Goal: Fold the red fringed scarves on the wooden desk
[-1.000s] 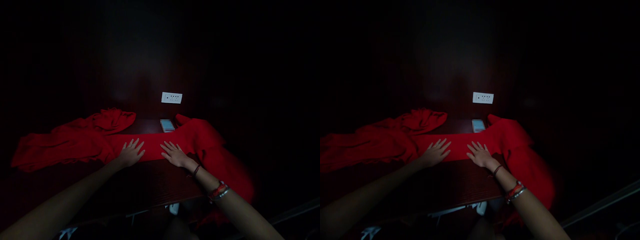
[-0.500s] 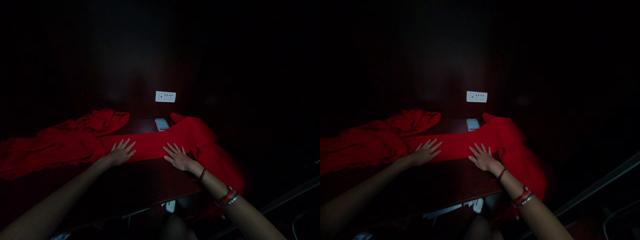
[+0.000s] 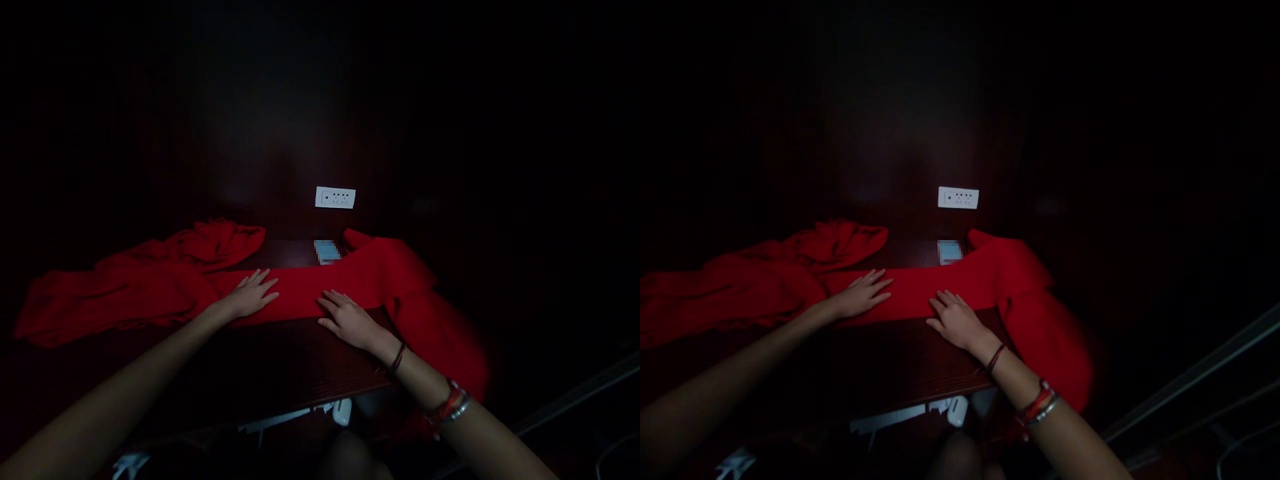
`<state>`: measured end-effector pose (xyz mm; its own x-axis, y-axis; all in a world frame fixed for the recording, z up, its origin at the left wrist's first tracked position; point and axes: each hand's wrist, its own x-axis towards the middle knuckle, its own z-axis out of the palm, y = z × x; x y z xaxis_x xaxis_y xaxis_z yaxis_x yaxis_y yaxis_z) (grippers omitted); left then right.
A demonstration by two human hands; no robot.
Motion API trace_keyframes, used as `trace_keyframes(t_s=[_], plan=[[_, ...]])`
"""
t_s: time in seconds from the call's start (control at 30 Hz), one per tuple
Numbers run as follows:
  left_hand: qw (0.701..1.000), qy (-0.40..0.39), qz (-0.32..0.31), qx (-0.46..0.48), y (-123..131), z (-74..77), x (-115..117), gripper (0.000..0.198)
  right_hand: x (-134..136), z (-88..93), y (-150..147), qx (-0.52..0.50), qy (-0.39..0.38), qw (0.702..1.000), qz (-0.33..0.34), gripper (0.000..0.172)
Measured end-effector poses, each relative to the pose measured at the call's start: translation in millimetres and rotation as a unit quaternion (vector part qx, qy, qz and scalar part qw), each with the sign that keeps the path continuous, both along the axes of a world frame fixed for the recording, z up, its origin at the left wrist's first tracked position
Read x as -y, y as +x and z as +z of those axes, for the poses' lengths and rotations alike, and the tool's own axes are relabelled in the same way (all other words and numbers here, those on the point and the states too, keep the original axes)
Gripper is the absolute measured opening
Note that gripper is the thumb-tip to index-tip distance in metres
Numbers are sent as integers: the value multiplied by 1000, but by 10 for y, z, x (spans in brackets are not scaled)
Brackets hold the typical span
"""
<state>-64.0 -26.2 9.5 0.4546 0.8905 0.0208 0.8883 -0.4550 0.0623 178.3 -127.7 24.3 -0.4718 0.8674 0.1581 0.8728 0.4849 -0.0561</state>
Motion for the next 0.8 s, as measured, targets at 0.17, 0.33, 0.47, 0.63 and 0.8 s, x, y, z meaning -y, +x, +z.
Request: trace_keyframes(t_s=[0.17, 0.33, 0.47, 0.63, 0.8], plan=[[998, 4, -57, -2, 69, 259, -469, 53, -33, 26, -228, 74, 95, 990, 70, 33], [993, -108, -35, 2, 42, 349, -712, 40, -84, 15, -446, 171, 126, 967, 139, 23], [985, -160, -38, 54, -37, 339, -756, 32, -126, -1, -554, 199, 129, 962, 133, 19], [976, -165, -40, 139, 0, 293, -841, 44, -145, 61, -524, 209, 126, 962, 124, 22], [976, -158, -34, 146, 117, 190, -998, 46, -240, 180, -546, 239, 109, 951, 161, 19]])
